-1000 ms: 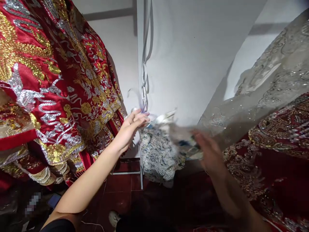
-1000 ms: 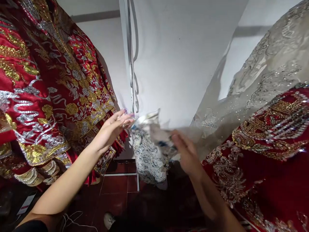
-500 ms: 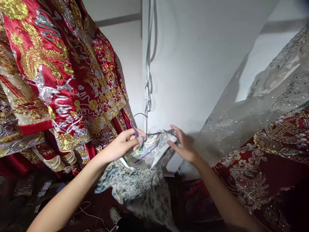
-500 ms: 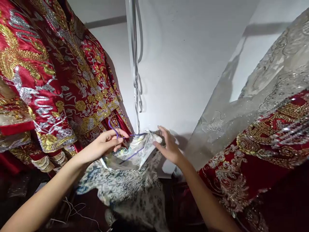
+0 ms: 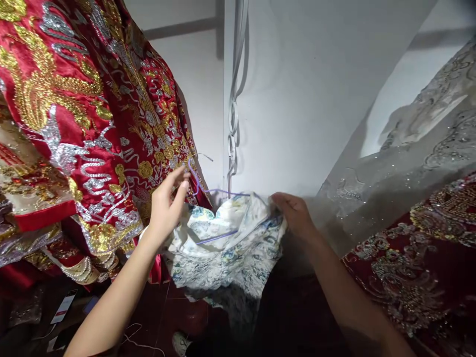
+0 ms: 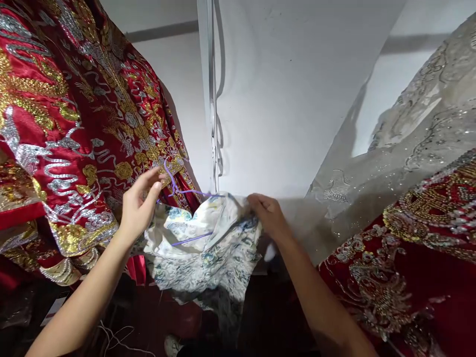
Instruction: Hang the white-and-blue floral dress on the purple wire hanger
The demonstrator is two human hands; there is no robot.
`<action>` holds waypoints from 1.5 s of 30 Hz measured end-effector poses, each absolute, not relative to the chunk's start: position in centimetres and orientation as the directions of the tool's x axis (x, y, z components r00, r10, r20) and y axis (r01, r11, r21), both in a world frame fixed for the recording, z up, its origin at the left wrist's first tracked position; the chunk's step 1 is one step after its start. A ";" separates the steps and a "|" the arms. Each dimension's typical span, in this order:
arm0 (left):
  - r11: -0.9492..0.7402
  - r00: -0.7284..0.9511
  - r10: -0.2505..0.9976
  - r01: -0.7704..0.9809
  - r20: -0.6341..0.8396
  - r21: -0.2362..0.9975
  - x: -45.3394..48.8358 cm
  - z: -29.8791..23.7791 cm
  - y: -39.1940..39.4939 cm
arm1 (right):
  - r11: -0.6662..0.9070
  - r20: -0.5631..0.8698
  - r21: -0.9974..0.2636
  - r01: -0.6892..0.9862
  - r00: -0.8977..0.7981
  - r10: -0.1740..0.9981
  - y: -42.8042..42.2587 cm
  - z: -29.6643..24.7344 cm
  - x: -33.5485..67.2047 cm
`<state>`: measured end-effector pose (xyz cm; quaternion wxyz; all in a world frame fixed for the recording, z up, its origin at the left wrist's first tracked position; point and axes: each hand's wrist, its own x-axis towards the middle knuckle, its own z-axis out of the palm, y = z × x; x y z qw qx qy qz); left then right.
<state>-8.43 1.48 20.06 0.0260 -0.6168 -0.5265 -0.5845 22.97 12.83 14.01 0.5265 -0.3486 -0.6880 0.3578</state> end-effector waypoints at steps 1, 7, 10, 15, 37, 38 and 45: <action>-0.474 -0.253 0.510 0.714 0.822 0.515 -8.8 20.0 1.4 | 0.505 0.496 -0.860 0.072 -0.117 0.860 13.5 14.7 22.3; -0.626 -0.108 0.475 0.656 0.873 0.422 -8.3 15.8 0.9 | 0.493 0.501 -0.841 -0.222 0.020 0.865 18.6 18.9 18.7; -0.478 0.074 0.828 0.610 0.556 0.631 -6.7 12.4 1.6 | 0.506 0.493 -0.815 -0.281 0.122 0.861 20.4 19.2 18.1; -0.376 0.178 0.922 0.617 0.343 0.692 -4.5 9.4 4.1 | 0.552 0.486 -0.773 -0.313 0.266 0.832 21.0 18.2 20.0; -0.222 -0.128 0.949 0.382 0.289 0.897 2.2 4.0 -0.2 | 0.623 0.774 -0.619 0.477 0.240 0.585 13.0 9.6 24.3; -0.221 -0.141 0.947 0.369 0.289 0.903 2.4 4.0 -0.4 | 0.634 0.758 -0.643 0.431 0.238 0.607 11.5 8.3 23.2; -0.303 -0.268 0.915 0.038 0.301 0.952 4.6 4.5 -0.7 | 0.455 0.408 -0.879 0.141 -0.272 0.872 5.1 -0.9 16.9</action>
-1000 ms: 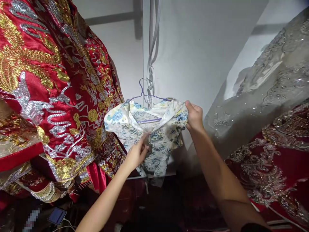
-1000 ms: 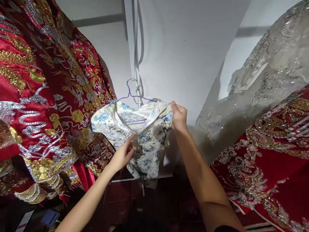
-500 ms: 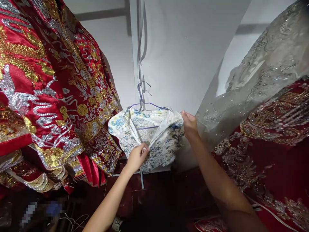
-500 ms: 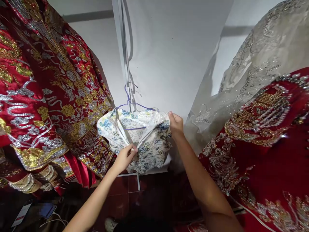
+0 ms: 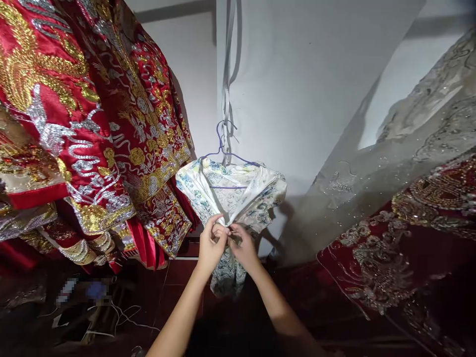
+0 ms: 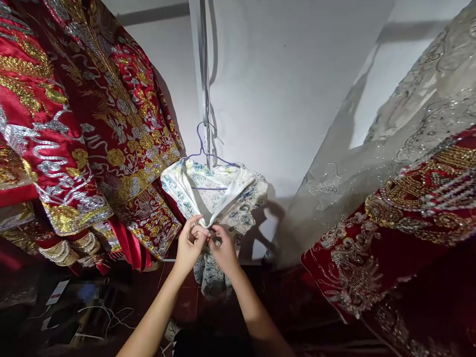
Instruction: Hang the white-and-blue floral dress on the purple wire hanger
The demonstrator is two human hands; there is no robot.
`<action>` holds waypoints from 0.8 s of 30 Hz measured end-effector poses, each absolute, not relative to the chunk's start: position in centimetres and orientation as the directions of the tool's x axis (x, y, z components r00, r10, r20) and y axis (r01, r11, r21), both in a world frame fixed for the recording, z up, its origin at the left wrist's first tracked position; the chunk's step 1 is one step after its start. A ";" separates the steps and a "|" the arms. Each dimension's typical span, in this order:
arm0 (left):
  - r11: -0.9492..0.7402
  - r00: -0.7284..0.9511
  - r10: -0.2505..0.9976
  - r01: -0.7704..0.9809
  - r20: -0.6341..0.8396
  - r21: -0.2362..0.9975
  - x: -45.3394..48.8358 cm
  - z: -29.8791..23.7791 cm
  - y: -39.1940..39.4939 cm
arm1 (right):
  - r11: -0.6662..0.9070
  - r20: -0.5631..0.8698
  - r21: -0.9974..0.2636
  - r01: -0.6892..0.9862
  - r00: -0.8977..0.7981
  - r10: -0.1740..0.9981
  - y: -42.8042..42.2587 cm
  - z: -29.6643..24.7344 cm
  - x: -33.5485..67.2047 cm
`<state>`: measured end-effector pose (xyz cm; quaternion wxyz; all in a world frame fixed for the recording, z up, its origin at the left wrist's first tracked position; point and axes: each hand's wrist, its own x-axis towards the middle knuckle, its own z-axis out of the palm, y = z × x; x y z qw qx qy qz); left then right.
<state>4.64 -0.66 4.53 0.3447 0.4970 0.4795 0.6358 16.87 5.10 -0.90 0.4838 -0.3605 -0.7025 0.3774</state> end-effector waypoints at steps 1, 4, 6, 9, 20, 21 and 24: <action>-0.316 -0.286 0.912 -0.034 0.294 0.948 4.9 4.8 -0.6 | 0.452 0.394 -0.882 0.133 -0.318 0.862 5.3 -0.9 16.7; -0.325 -0.297 0.918 -0.183 0.263 0.928 5.5 5.8 -0.3 | 0.474 0.404 -0.875 0.102 -0.388 0.829 6.3 0.3 16.7; -0.313 -0.296 0.924 -0.232 0.240 0.921 5.6 6.7 0.0 | 0.481 0.423 -0.874 0.060 -0.392 0.817 6.6 1.0 16.6; -0.307 -0.336 0.920 -0.297 0.202 0.904 5.1 8.1 1.0 | 0.490 0.448 -0.871 0.032 -0.356 0.820 6.3 1.0 15.9; -0.312 -0.307 0.936 -0.501 0.172 0.807 0.1 16.2 8.7 | 0.481 0.416 -0.819 0.312 -0.255 0.873 7.9 -2.9 17.1; -0.305 -0.289 0.941 -0.504 0.176 0.808 0.0 16.9 9.3 | 0.465 0.399 -0.822 0.329 -0.252 0.882 8.1 -3.4 17.7; -0.366 -0.309 0.921 -0.477 0.238 0.799 -0.7 19.1 10.2 | 0.416 0.362 -0.819 0.395 -0.206 0.909 8.7 -4.9 19.6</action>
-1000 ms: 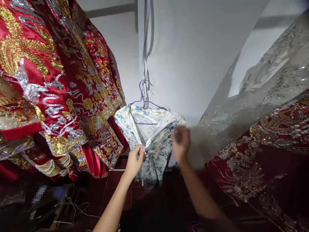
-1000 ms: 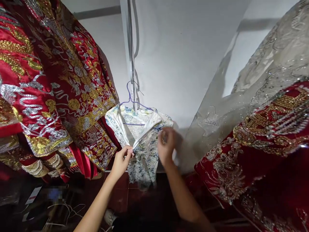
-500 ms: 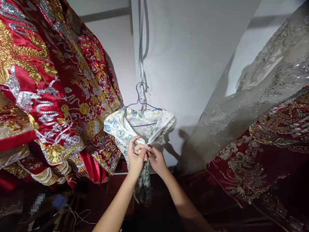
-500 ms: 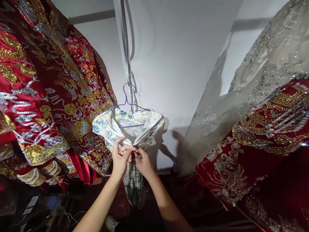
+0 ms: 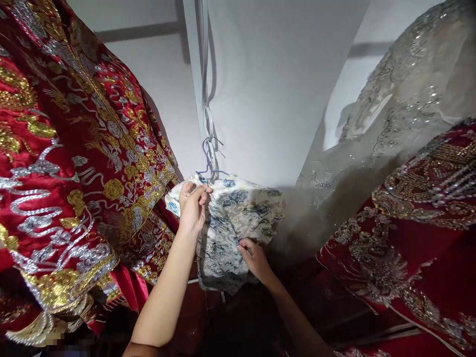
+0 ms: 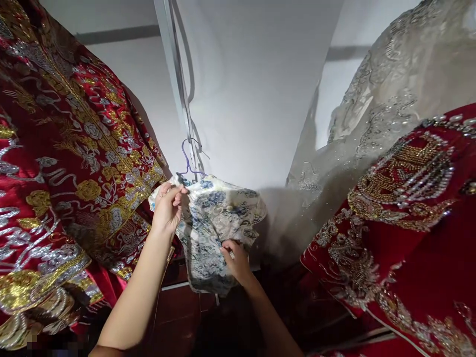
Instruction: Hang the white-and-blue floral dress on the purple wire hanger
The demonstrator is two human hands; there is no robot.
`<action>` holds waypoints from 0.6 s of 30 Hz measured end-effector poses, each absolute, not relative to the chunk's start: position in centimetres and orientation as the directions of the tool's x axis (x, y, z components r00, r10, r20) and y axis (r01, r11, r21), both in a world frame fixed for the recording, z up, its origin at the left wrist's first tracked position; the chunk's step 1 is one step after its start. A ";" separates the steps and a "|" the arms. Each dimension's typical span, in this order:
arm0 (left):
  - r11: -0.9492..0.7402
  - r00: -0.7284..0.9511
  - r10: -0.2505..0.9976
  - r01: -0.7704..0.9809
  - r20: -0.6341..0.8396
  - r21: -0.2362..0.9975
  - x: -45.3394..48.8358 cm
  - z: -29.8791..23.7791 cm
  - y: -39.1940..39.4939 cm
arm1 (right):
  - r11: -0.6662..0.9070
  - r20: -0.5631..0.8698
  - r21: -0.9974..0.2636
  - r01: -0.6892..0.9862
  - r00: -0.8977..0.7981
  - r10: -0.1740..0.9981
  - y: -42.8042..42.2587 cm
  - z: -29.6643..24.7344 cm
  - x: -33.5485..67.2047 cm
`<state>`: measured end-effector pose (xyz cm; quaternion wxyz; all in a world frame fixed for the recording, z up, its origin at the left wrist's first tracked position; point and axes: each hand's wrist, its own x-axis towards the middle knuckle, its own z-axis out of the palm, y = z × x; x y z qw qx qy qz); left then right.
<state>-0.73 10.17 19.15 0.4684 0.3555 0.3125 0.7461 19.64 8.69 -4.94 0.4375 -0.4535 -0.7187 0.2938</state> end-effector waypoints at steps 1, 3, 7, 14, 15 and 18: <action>-0.424 -0.340 0.895 -0.450 0.288 0.786 -1.1 19.8 10.1 | 0.402 0.360 -0.818 0.411 -0.178 0.916 8.9 -5.2 20.3; -0.556 -0.399 0.817 -0.358 0.416 0.750 -1.7 20.6 9.7 | 0.388 0.360 -0.821 0.419 -0.147 0.921 9.3 -5.1 21.3; -0.600 -0.259 0.785 -0.093 0.563 0.795 -2.0 19.8 8.5 | 0.423 0.343 -0.810 0.406 -0.256 0.904 10.2 -3.1 21.2; -0.441 0.018 0.885 0.349 0.465 0.827 -1.0 15.8 10.5 | 0.409 0.241 -0.825 0.391 -0.412 0.879 10.0 -2.9 20.5; -0.443 0.040 0.886 0.368 0.462 0.818 -1.0 15.5 10.8 | 0.401 0.235 -0.833 0.381 -0.412 0.880 9.9 -3.1 20.8; -0.458 0.023 0.875 0.358 0.483 0.814 -0.6 15.2 10.9 | 0.347 0.216 -0.882 0.319 -0.381 0.899 9.9 -2.4 21.4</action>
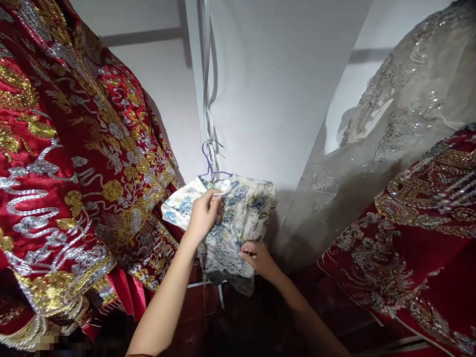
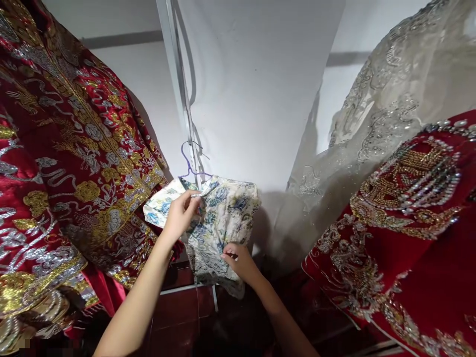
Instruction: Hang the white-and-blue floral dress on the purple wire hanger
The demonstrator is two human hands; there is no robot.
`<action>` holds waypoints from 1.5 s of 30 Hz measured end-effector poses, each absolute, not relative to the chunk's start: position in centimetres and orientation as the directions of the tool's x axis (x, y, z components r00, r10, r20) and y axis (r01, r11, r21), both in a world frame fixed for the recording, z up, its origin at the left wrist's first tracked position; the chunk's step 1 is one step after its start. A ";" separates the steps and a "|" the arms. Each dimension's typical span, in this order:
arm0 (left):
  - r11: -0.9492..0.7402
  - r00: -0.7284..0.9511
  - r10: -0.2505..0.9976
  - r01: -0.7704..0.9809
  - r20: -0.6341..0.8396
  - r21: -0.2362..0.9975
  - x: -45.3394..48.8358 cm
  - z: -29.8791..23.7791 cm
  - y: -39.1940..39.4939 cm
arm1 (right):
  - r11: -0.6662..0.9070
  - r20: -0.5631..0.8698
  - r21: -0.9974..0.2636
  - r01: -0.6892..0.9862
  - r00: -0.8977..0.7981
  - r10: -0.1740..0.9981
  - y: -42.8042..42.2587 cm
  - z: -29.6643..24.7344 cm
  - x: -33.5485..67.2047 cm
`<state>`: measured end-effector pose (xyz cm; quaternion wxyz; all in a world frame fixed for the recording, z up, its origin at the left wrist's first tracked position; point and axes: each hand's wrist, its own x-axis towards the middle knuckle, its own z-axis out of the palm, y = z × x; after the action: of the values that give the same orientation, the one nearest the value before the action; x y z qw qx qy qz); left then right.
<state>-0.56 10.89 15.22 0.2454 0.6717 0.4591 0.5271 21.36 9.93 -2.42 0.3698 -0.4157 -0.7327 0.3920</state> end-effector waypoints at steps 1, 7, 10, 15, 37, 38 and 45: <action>-0.464 0.004 0.870 0.349 0.493 0.814 -0.3 15.2 10.7 | 0.328 0.215 -0.902 0.280 -0.367 0.905 10.1 -1.6 21.3; -0.485 0.019 0.850 0.421 0.527 0.767 2.4 16.2 8.4 | 0.388 0.374 -0.921 -0.032 -0.348 0.860 11.7 8.1 18.3; -0.479 0.017 0.835 0.517 0.551 0.710 3.5 16.8 7.4 | 0.504 0.508 -0.858 -0.097 -0.309 0.804 12.0 12.5 17.0; -0.445 -0.013 0.829 0.591 0.559 0.673 2.5 17.3 7.1 | 0.619 0.591 -0.785 -0.012 -0.312 0.744 12.8 14.8 16.1; -0.155 -0.545 0.740 -0.709 -0.395 0.688 -8.7 3.0 4.7 | 0.134 0.153 -0.988 -0.074 -0.421 0.894 9.3 1.5 14.2; -0.110 -0.521 0.740 -0.717 -0.425 0.688 -7.8 1.8 4.8 | 0.105 0.125 -0.992 -0.070 -0.427 0.896 9.0 1.1 14.4; -0.148 -0.378 0.914 -0.654 -0.150 0.742 -3.3 4.1 4.9 | -0.139 -0.198 -0.976 0.168 -0.414 0.888 8.5 -2.4 17.3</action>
<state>-3.30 4.93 4.15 0.5308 0.1712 0.3796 0.7382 17.31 8.47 -2.38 0.2978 -0.4520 -0.5845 0.6045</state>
